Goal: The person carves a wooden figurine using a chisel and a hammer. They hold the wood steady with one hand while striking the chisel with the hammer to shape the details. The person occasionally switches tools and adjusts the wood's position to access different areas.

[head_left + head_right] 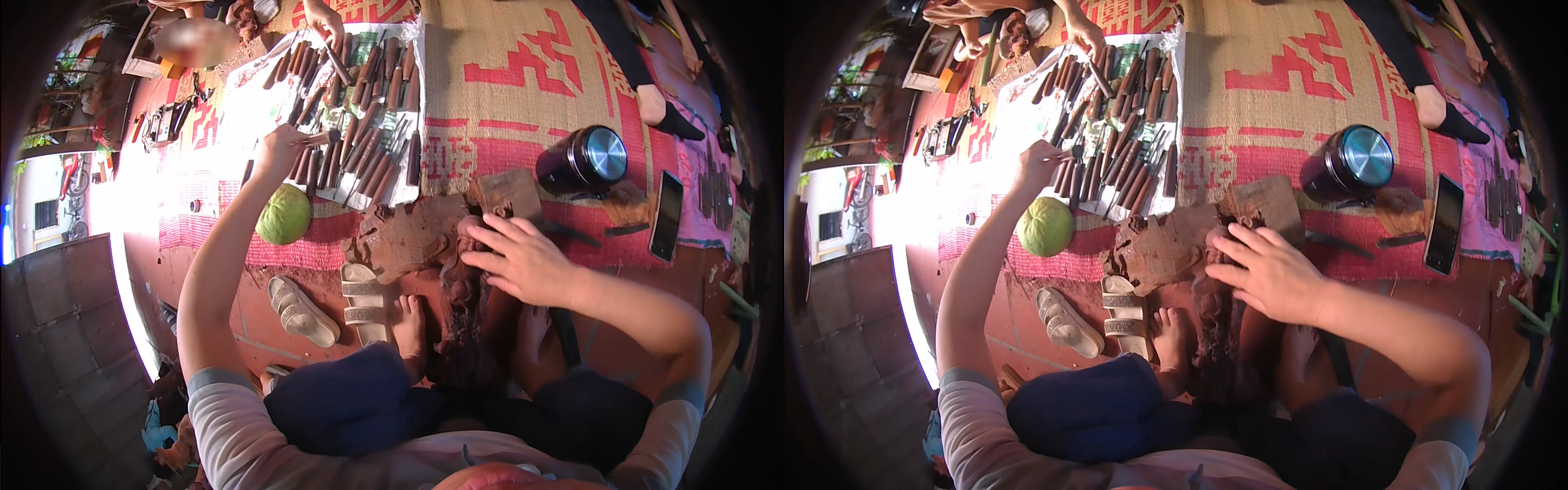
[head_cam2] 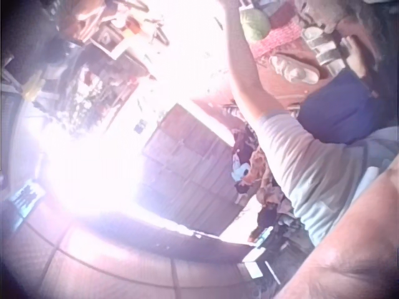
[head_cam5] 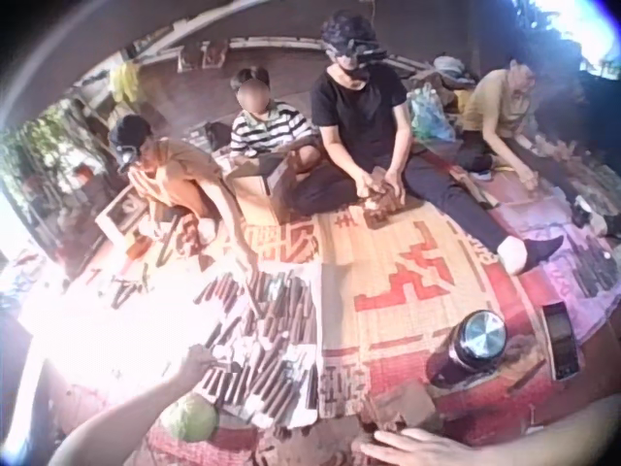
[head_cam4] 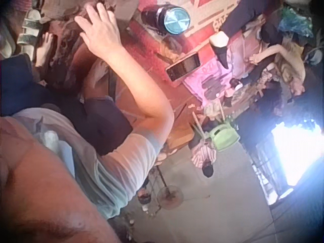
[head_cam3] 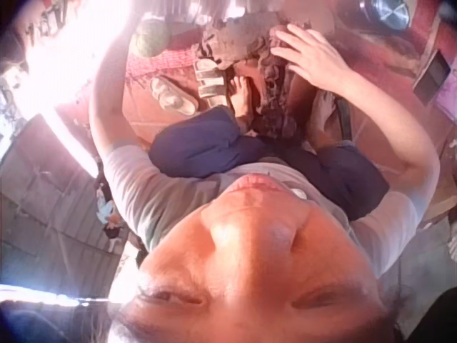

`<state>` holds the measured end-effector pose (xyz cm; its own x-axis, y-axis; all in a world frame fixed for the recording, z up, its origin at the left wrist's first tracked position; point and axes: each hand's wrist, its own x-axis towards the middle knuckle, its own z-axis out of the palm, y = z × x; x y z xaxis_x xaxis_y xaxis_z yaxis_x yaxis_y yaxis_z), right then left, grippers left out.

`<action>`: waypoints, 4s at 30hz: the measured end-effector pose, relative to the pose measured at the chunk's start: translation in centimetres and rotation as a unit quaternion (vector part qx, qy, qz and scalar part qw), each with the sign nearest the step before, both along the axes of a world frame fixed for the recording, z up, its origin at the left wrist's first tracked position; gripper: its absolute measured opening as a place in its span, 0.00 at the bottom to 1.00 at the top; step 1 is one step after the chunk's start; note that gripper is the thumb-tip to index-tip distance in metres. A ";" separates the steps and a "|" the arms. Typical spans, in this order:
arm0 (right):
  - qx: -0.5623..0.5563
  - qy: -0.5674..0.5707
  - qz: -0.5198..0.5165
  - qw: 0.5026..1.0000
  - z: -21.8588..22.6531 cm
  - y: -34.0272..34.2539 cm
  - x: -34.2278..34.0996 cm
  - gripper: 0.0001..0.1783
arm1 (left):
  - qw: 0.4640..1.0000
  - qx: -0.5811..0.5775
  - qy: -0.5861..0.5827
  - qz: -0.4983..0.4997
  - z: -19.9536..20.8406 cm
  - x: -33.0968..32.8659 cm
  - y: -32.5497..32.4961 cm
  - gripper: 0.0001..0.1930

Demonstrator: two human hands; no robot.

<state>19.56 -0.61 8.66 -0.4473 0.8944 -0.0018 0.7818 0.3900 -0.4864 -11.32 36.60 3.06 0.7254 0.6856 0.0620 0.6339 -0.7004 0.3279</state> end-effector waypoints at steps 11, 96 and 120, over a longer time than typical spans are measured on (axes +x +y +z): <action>-0.097 0.017 0.019 0.995 -3.4 -2.4 0.8 0.24 | 0.987 0.053 0.083 0.126 -6.5 -5.7 14.5 0.10; -0.088 0.281 -0.363 0.884 3.2 -3.6 -0.7 0.10 | 0.805 -0.486 -0.245 -0.237 8.1 15.4 -25.1 0.10; -0.371 -0.056 -0.532 0.759 -11.6 -29.4 0.9 0.38 | 0.847 -0.469 -0.139 -0.210 1.6 13.4 -22.2 0.07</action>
<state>20.51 -29.97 -2.98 0.5678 0.4832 -0.6664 0.5150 -0.8401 -0.1704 2.12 14.42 4.63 0.9639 0.2137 -0.1587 0.2009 -0.1933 0.9604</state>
